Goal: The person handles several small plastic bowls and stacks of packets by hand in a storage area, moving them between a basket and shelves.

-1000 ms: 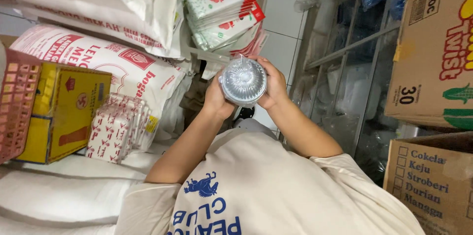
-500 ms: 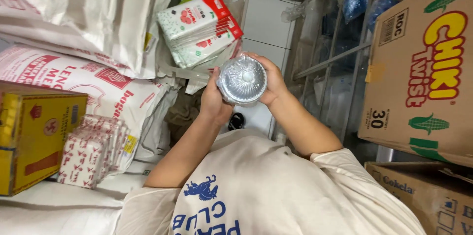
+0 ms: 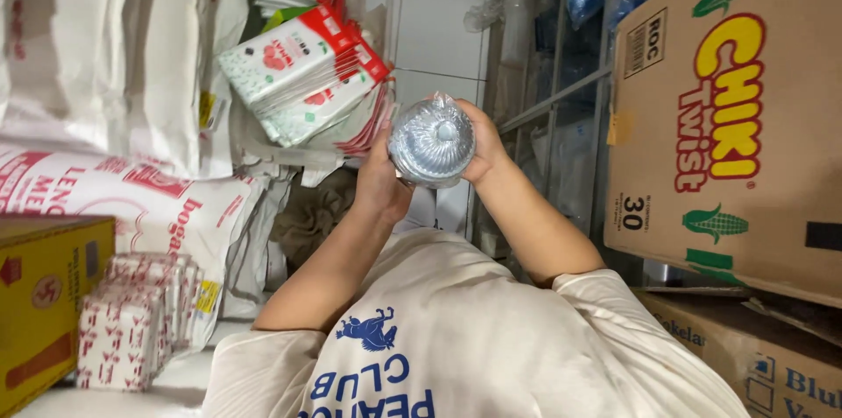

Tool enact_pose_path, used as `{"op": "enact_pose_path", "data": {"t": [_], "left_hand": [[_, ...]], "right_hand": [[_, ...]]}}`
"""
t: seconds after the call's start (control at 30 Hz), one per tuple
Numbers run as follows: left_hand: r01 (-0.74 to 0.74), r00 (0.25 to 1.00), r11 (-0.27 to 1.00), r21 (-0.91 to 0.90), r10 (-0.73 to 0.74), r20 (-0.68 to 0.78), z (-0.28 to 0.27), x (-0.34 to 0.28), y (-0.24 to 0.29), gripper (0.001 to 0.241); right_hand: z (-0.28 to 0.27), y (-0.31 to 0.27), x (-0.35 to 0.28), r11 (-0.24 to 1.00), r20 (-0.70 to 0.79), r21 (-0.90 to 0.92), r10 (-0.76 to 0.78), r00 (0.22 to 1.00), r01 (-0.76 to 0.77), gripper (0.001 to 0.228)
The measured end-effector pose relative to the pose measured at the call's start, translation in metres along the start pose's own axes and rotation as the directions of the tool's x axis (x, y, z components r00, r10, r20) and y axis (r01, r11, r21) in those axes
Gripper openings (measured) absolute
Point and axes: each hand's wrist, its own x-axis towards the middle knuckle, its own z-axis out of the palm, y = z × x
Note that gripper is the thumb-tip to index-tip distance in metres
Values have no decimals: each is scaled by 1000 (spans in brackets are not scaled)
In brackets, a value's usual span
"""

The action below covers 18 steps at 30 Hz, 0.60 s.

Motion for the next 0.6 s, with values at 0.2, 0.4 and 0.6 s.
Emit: {"op": "enact_pose_path", "data": {"t": [0.2, 0.4, 0.6], "left_hand": [[-2, 1000, 1000, -9, 2, -30, 21, 34, 1, 46], [-39, 999, 996, -75, 41, 24, 38, 58, 10, 42], [38, 997, 994, -98, -32, 66, 42, 81, -2, 42]], "right_hand": [[-1, -35, 17, 995, 27, -85, -53, 998, 55, 33], [6, -62, 39, 991, 57, -75, -108, 993, 112, 26], [3, -77, 32, 986, 31, -58, -153, 988, 155, 28]]}}
